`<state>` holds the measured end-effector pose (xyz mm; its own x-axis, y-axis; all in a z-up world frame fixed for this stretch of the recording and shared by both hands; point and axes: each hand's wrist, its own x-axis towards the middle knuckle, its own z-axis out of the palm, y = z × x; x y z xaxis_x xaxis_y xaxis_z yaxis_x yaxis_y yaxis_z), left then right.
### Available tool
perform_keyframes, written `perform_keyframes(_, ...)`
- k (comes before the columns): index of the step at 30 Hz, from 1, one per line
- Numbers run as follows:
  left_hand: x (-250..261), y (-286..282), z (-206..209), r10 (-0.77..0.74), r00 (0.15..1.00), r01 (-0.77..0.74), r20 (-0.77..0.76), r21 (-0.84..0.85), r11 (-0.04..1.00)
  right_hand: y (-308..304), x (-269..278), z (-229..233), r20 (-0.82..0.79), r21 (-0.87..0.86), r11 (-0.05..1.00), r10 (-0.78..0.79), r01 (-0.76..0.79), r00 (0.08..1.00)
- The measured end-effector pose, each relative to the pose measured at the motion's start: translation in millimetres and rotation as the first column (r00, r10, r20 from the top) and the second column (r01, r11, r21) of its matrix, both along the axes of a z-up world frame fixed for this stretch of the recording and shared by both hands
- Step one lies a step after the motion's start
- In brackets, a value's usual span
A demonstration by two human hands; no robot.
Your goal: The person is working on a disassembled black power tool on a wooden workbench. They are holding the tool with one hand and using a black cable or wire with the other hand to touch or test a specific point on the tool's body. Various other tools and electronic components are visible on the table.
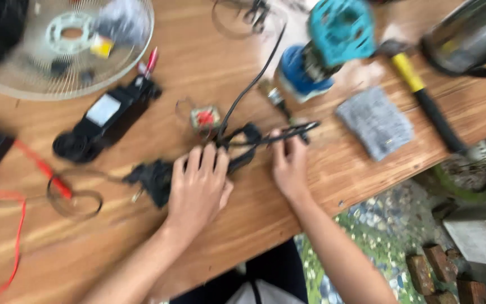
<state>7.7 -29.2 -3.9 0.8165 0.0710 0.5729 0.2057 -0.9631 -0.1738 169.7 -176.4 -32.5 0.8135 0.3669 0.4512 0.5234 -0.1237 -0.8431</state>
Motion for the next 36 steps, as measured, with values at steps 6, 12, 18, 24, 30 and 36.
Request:
perform_keyframes(6, 2.4, -7.6, 23.0, 0.16, 0.976, -0.152, -0.149, 0.065, 0.986, 4.6, -6.1, -3.7, 0.09, -0.047, 0.998, -0.043, 0.047, 0.995)
perform_keyframes(12, 3.8, -6.9, 18.7, 0.204, 0.964, -0.188, -0.168, 0.107, 0.976, 6.8, -12.6, 15.8, 0.007, -0.009, 1.0, 0.002, -0.002, 1.0)
perform_keyframes(18, 6.7, -5.9, 14.8, 0.245, 0.952, -0.218, -0.186, 0.156, 0.964, 5.8, -15.0, 22.4, 0.0, -0.03, 0.999, 0.037, -0.037, 0.999)
perform_keyframes(24, 7.2, -9.3, 14.3, 0.274, 0.951, -0.247, -0.142, 0.18, 0.952, 4.6, -18.9, 30.7, -0.037, -0.005, 0.998, 0.062, -0.062, 0.997)
perform_keyframes(30, 8.6, -7.7, 10.7, 0.29, 0.944, -0.256, -0.161, 0.203, 0.945, 4.0, -17.4, 25.4, 0.002, -0.041, 0.998, 0.053, -0.053, 0.999)
perform_keyframes(36, 8.2, -4.2, 4.2, 0.271, 0.953, -0.242, -0.137, 0.193, 0.951, 4.5, -17.4, 27.7, -0.017, -0.024, 0.999, 0.042, -0.043, 0.999)
